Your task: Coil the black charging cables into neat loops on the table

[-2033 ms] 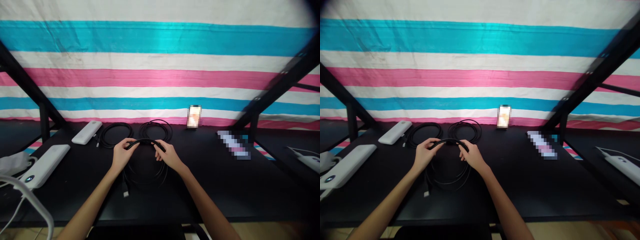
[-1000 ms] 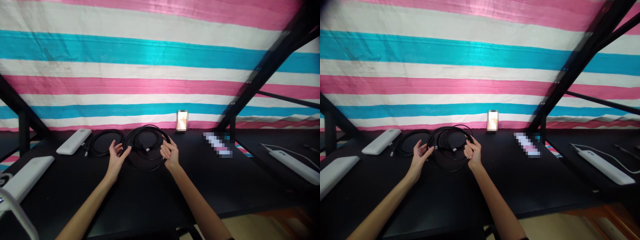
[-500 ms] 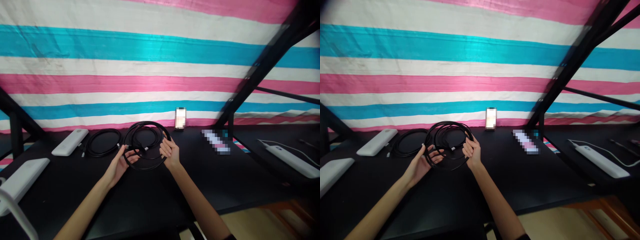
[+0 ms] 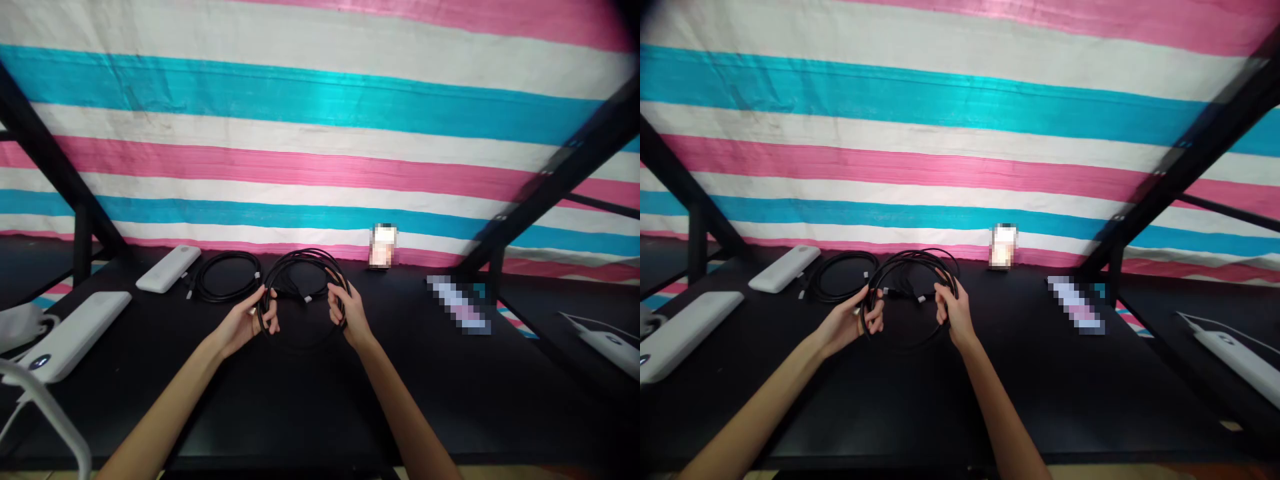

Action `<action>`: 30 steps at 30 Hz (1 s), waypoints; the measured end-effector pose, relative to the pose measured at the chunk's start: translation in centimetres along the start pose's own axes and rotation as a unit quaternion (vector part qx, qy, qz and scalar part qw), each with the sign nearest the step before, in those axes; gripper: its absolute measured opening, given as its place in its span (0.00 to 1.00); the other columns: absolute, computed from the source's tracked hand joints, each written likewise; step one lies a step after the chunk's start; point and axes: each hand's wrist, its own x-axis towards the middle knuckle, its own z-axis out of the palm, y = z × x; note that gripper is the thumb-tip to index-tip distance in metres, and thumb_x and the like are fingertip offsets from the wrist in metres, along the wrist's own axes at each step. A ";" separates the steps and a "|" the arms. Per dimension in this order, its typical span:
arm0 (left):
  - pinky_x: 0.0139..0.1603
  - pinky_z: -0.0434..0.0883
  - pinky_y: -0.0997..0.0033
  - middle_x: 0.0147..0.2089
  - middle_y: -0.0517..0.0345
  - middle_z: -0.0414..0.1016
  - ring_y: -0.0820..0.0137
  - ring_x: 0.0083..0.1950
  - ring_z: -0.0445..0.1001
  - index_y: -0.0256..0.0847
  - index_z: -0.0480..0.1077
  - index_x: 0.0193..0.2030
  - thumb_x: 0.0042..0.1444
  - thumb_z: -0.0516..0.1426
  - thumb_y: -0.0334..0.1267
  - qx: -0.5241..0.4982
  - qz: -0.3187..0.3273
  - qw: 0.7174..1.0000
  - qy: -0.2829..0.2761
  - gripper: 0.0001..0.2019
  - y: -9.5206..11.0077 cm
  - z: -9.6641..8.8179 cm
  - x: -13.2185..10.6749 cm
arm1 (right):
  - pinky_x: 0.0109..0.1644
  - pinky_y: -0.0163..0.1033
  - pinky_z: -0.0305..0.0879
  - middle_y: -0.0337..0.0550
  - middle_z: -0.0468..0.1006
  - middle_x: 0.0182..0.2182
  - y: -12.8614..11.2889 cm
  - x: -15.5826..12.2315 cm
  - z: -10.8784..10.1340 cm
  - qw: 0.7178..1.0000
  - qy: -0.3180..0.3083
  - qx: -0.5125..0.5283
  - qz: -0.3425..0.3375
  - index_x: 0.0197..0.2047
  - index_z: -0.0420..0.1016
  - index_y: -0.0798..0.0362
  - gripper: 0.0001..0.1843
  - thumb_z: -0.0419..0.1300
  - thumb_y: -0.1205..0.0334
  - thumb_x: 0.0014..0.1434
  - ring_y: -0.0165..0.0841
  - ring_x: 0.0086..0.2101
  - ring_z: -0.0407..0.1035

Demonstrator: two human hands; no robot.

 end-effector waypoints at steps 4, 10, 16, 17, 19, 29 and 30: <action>0.40 0.70 0.61 0.22 0.64 0.64 0.70 0.22 0.71 0.40 0.66 0.37 0.60 0.48 0.49 -0.006 -0.064 0.996 -0.064 0.15 0.2 -0.6 -0.2 | 0.08 0.25 0.50 0.32 0.71 0.25 0.6 0.1 -0.1 0.990 0.024 -0.127 -0.049 0.57 0.63 0.49 0.32 0.63 0.51 0.50 0.18 0.10 0.51; 0.38 0.71 0.61 0.20 0.66 0.64 0.67 0.21 0.74 0.41 0.64 0.37 0.57 0.52 0.39 0.012 -0.090 0.990 -0.112 0.05 0.5 -0.9 -0.6 | 0.08 0.28 0.49 0.37 0.72 0.25 0.5 0.4 -0.2 0.991 0.008 -0.136 0.005 0.52 0.72 0.56 0.30 0.51 0.41 0.58 0.18 0.09 0.51; 0.36 0.73 0.60 0.19 0.65 0.66 0.64 0.22 0.76 0.41 0.62 0.34 0.58 0.51 0.39 0.049 -0.139 0.973 -0.176 0.05 1.1 -1.2 -1.4 | 0.10 0.27 0.45 0.39 0.73 0.24 0.5 0.0 0.0 0.985 -0.097 -0.121 0.069 0.53 0.71 0.55 0.28 0.49 0.43 0.60 0.19 0.10 0.49; 0.35 0.73 0.61 0.19 0.65 0.66 0.64 0.22 0.76 0.41 0.62 0.34 0.58 0.51 0.39 0.053 -0.146 0.971 -0.181 0.05 1.0 -1.2 -1.4 | 0.10 0.27 0.44 0.39 0.73 0.25 0.6 -0.1 0.0 0.983 -0.117 -0.122 0.077 0.54 0.71 0.54 0.27 0.50 0.45 0.60 0.19 0.11 0.49; 0.33 0.74 0.63 0.18 0.66 0.65 0.65 0.20 0.75 0.41 0.62 0.34 0.59 0.50 0.41 0.059 -0.158 0.967 -0.191 0.07 0.8 -1.3 -1.3 | 0.11 0.26 0.40 0.38 0.74 0.26 0.6 -0.2 0.1 0.977 -0.146 -0.129 0.083 0.55 0.69 0.51 0.25 0.52 0.48 0.59 0.18 0.11 0.49; 0.16 0.67 0.77 0.14 0.73 0.54 0.81 0.08 0.51 0.40 0.64 0.35 0.60 0.47 0.53 0.069 -0.083 0.990 -0.091 0.18 -0.1 -1.4 0.3 | 0.16 0.27 0.31 0.30 0.58 0.19 0.6 -0.2 0.4 0.976 -0.127 -0.135 0.113 0.37 0.74 0.57 0.23 0.58 0.43 0.54 0.17 0.14 0.39; 0.16 0.67 0.77 0.14 0.73 0.53 0.81 0.09 0.51 0.39 0.65 0.35 0.60 0.47 0.53 0.084 -0.068 0.992 -0.068 0.18 -0.1 -1.3 0.3 | 0.16 0.27 0.30 0.28 0.54 0.17 0.5 -0.2 0.3 0.976 -0.121 -0.130 0.125 0.33 0.73 0.58 0.23 0.58 0.42 0.53 0.17 0.14 0.38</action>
